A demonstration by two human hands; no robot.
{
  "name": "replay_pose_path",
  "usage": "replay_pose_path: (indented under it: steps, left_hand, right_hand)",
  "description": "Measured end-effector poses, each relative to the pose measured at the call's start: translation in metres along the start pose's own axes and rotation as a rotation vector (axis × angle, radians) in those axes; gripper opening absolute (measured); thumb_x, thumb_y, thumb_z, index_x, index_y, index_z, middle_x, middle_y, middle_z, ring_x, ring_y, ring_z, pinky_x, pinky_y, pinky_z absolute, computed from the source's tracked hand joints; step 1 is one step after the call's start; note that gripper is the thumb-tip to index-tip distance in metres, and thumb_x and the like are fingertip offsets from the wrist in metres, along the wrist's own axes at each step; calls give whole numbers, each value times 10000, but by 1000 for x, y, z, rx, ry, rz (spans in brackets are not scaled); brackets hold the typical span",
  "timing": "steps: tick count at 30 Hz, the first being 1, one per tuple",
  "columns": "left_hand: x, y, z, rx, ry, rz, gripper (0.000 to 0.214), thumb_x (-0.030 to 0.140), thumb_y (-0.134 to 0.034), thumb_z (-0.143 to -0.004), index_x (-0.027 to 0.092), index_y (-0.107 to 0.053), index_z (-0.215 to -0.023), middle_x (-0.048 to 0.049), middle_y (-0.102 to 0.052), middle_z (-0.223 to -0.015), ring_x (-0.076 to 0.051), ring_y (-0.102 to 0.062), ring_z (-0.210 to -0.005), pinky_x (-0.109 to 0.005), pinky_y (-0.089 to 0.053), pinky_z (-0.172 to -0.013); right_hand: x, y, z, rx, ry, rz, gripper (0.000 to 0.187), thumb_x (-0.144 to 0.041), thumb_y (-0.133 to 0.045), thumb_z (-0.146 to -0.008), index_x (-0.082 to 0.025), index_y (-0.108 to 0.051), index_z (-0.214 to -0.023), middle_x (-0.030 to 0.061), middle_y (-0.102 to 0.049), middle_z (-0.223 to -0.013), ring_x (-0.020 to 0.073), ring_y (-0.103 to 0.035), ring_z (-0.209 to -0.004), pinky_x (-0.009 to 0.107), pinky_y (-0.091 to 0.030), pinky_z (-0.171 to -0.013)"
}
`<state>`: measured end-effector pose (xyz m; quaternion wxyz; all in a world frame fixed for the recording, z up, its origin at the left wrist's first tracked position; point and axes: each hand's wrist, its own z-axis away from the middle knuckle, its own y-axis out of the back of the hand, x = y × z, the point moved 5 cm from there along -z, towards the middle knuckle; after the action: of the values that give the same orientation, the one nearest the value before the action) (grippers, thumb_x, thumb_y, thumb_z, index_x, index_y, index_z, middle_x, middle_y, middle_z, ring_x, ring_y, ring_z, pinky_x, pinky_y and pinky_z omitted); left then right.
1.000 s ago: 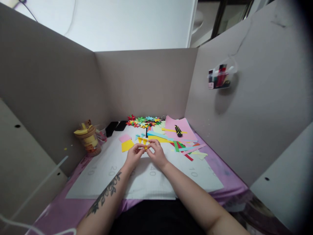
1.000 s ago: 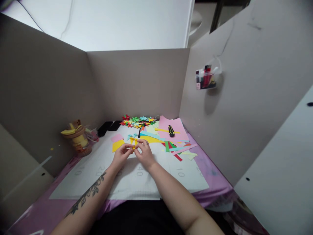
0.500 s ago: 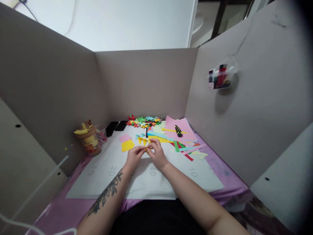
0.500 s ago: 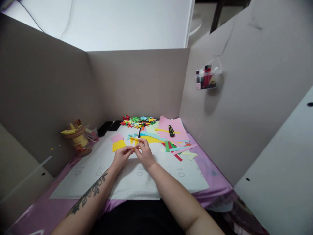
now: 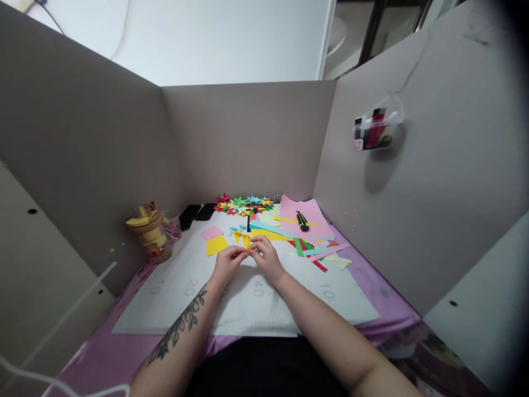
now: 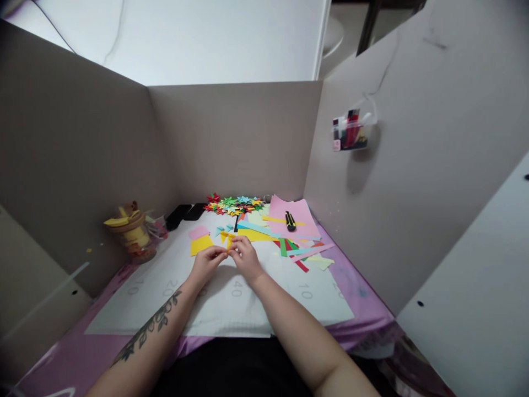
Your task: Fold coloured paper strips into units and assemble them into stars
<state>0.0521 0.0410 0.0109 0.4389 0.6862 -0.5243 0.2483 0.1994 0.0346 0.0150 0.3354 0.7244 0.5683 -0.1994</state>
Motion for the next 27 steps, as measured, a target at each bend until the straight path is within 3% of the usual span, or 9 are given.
replay_pose_path:
  steps: [15, 27]
  left_hand:
    - [13, 1, 2, 16, -127, -91, 138, 283, -571, -809, 173, -645, -770, -39, -662, -780, -145, -600, -715, -233, -472, -629]
    - [10, -3, 4, -18, -125, -141, 141, 254, -505, -813, 181, -615, -762, -17, -630, -750, -135, -563, -686, -228, -448, -631]
  right_hand:
    - [-4, 2, 0, 31, -35, -38, 70, -219, -564, -799, -206, -624, -765, 71, -557, -974, 194, -555, -938, 286, -503, -669]
    - [-7, -3, 2, -35, -54, -2, 63, -187, -584, -749, -195, -625, -701, 76, -545, -1015, 205, -543, -979, 274, -494, -646]
